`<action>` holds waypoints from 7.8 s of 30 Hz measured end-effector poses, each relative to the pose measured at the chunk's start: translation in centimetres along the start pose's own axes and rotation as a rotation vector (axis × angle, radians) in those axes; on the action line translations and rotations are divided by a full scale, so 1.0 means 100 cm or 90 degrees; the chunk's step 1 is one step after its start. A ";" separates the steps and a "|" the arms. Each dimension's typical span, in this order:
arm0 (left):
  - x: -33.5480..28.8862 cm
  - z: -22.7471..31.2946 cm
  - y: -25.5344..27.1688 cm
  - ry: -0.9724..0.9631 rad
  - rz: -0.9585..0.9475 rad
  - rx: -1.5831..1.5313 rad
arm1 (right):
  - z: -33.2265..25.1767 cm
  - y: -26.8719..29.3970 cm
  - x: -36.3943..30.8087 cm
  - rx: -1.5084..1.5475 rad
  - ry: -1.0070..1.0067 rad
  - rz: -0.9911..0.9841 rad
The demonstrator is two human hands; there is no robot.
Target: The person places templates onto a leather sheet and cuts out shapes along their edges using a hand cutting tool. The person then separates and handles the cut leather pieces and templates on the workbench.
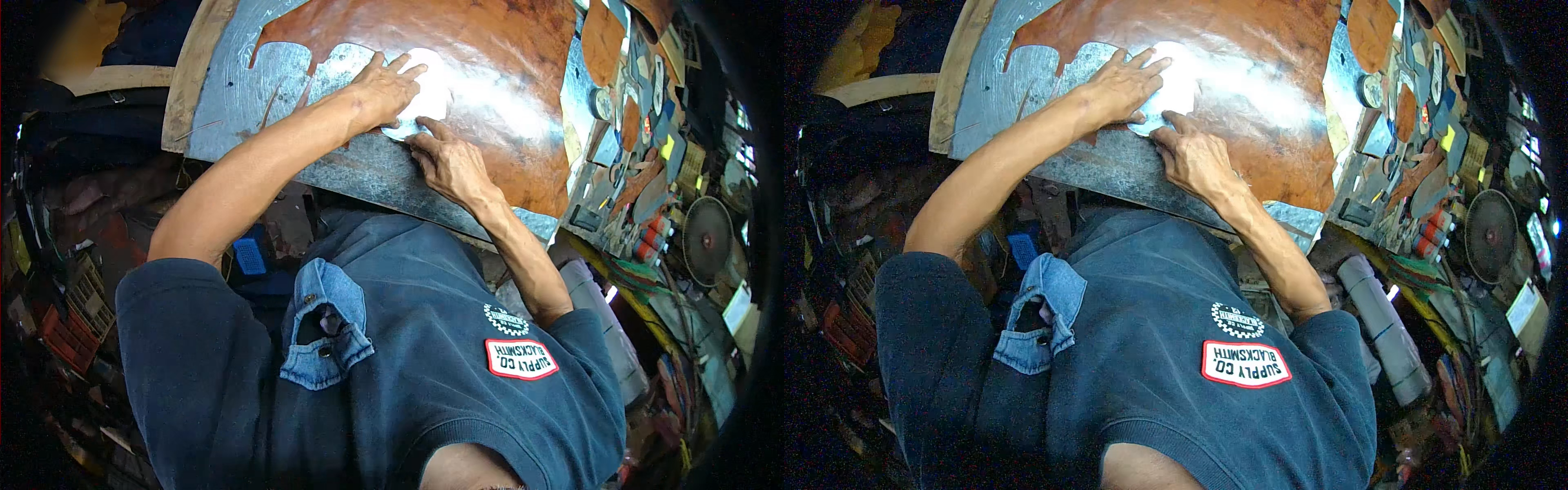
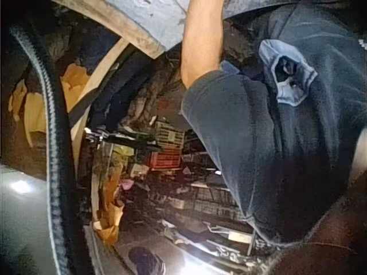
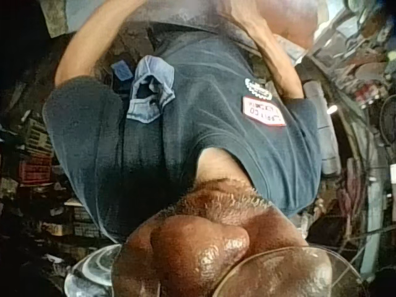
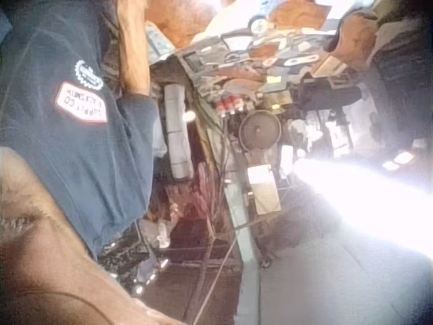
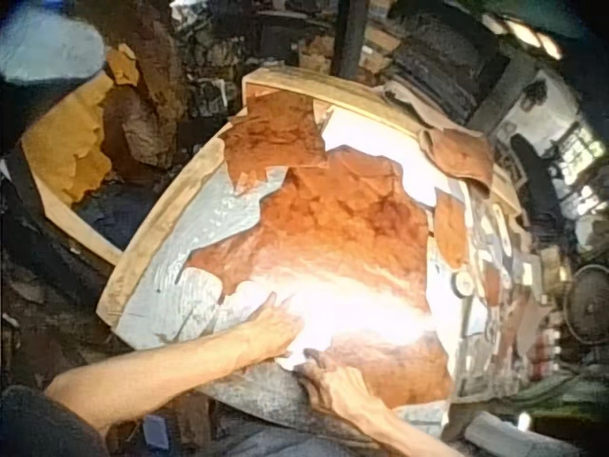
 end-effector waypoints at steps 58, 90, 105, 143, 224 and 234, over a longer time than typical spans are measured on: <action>-0.006 0.011 -0.020 0.069 0.100 -0.027 | 0.048 0.043 0.070 -0.139 0.502 -0.232; -0.001 0.029 -0.014 0.059 0.098 -0.093 | 0.061 0.043 0.091 -0.185 0.477 -0.335; -0.002 0.030 -0.013 0.059 0.095 -0.075 | 0.085 0.054 0.033 -0.128 0.232 -0.172; -0.011 0.066 -0.007 0.205 0.117 -0.023 | 0.028 0.021 0.180 -0.224 0.572 -0.279; -0.008 0.059 0.000 0.149 -0.026 -0.002 | 0.096 0.045 0.093 0.001 0.043 0.037; -0.006 0.059 0.002 0.090 -0.005 0.023 | 0.080 0.037 0.059 0.089 -0.125 0.121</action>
Point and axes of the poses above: each hand's wrist, its own x-axis towards the middle knuckle, its own y-axis out of the back of the hand, z = x × y, the point moved 5 cm from there along x, towards the middle knuckle, and after that the axes turned 12 degrees about z, right-handed, at the moved point
